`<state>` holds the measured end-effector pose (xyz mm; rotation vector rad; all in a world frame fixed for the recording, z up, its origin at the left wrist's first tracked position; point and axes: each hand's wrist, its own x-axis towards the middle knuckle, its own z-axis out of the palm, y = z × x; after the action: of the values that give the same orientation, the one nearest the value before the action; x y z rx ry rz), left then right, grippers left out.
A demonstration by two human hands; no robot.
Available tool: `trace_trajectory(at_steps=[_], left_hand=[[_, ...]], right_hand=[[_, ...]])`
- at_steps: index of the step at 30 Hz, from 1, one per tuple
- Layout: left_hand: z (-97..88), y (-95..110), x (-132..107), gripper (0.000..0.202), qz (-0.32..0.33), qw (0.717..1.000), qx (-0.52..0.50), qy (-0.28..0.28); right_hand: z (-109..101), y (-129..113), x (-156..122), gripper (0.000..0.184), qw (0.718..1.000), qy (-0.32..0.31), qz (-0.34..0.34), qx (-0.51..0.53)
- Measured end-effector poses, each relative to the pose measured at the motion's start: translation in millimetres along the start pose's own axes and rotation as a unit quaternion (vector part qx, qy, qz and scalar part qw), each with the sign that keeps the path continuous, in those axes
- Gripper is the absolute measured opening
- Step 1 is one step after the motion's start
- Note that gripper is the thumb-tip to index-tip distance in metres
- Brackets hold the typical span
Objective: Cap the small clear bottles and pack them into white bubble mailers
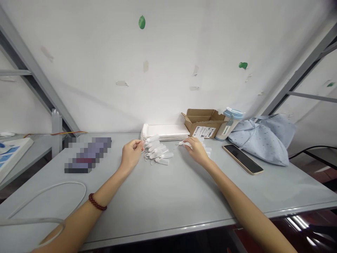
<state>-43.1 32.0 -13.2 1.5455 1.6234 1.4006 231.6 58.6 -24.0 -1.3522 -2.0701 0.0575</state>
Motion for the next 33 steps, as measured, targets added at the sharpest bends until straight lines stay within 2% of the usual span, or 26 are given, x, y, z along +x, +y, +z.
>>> trace_trajectory(at_steps=[2,6,8,11,16,25,29,33], left_hand=[[2.3,-5.4,1.2,0.028,0.016,1.000,0.012,0.016],[5.6,-7.7,-0.7,0.031,0.070,0.995,0.059,-0.044],[5.7,-5.6,-2.5,0.033,0.085,0.992,0.068,-0.057],[4.2,-1.4,-4.3,0.034,0.084,0.993,0.070,-0.045],[2.2,2.6,-4.5,0.034,0.075,0.993,0.079,-0.040],[5.5,5.2,-9.1,0.032,0.060,0.996,0.063,-0.028],[5.9,8.0,-13.0,0.028,0.055,0.998,0.029,-0.007],[5.8,11.7,-15.5,0.026,0.052,0.998,0.018,0.006]], right_hand=[[1.8,7.4,0.4,0.023,0.998,-0.021,0.005,-0.054],[4.9,8.5,-1.4,0.031,0.986,-0.067,0.006,-0.150],[6.7,6.8,-2.6,0.030,0.980,-0.074,-0.009,-0.186],[9.5,6.4,-3.8,0.031,0.973,-0.068,-0.035,-0.218],[12.5,9.0,-4.3,0.035,0.965,-0.082,-0.070,-0.240],[17.0,4.1,-3.0,0.023,0.947,-0.077,-0.055,-0.307],[18.5,2.3,-3.4,0.019,0.953,-0.081,-0.047,-0.288],[15.3,-0.3,-2.7,0.017,0.964,-0.073,-0.071,-0.246]])
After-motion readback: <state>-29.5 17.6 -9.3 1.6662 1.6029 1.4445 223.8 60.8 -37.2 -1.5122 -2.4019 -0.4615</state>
